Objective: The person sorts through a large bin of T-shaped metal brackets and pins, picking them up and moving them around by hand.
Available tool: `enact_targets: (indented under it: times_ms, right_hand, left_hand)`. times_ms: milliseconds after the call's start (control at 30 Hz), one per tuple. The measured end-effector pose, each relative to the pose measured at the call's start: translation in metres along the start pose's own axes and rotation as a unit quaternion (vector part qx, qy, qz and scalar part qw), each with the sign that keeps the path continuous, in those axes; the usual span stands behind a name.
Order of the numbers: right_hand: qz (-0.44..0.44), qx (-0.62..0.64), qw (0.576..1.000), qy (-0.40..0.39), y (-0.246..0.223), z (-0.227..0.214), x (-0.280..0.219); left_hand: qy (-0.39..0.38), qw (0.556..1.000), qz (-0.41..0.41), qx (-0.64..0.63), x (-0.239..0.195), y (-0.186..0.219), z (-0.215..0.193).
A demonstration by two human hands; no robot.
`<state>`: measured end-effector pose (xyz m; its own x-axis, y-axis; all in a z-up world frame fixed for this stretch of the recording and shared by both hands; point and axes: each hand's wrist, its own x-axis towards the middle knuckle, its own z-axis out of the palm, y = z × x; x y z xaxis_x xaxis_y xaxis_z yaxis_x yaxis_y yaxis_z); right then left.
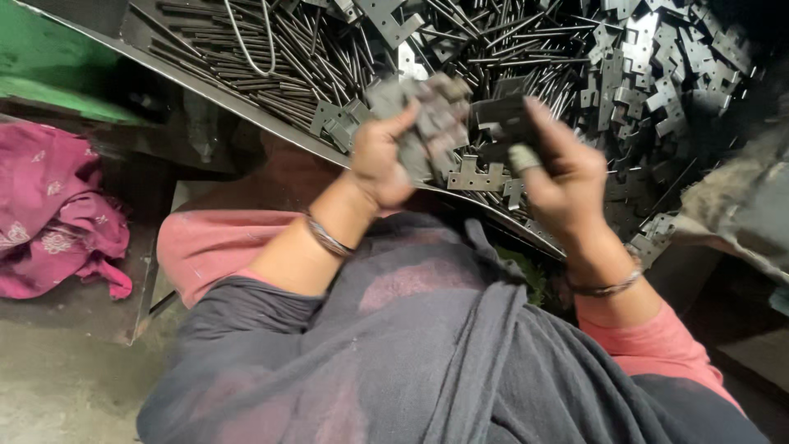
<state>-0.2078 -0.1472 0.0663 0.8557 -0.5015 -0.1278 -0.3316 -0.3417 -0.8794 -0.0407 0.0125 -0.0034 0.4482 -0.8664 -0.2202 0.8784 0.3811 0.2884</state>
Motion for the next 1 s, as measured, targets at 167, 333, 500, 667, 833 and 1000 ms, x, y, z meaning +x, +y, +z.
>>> enact_targets:
  times_ms: [167,333,500,667,833,1000]
  right_hand:
    - [-0.211,-0.192,0.954,-0.093,-0.003,0.032,-0.015]
    - [-0.035,0.134,0.99,-0.022,0.026,-0.016,-0.012]
    - [0.148,0.583,0.797,0.06,0.042,-0.064,-0.02]
    - [0.172,0.622,0.764,-0.02,0.052,-0.064,-0.028]
    - [0.105,0.451,0.883,0.08,0.057,-0.135,-0.057]
    - [-0.063,0.142,0.948,0.277,0.078,-0.258,-0.102]
  left_hand:
    - [0.069,0.994,-0.038,-0.071,-0.008,-0.07,-0.004]
    - [-0.025,0.968,-0.129,0.212,-0.011,-0.047,0.01]
    - [0.035,0.474,0.08,0.876,0.017,0.042,0.017]
    - [0.048,0.33,-0.011,0.943,0.032,0.048,-0.029]
    - [0.054,0.29,-0.113,0.949,0.026,0.052,-0.047]
    - [0.027,0.357,0.063,0.932,0.007,0.062,-0.034]
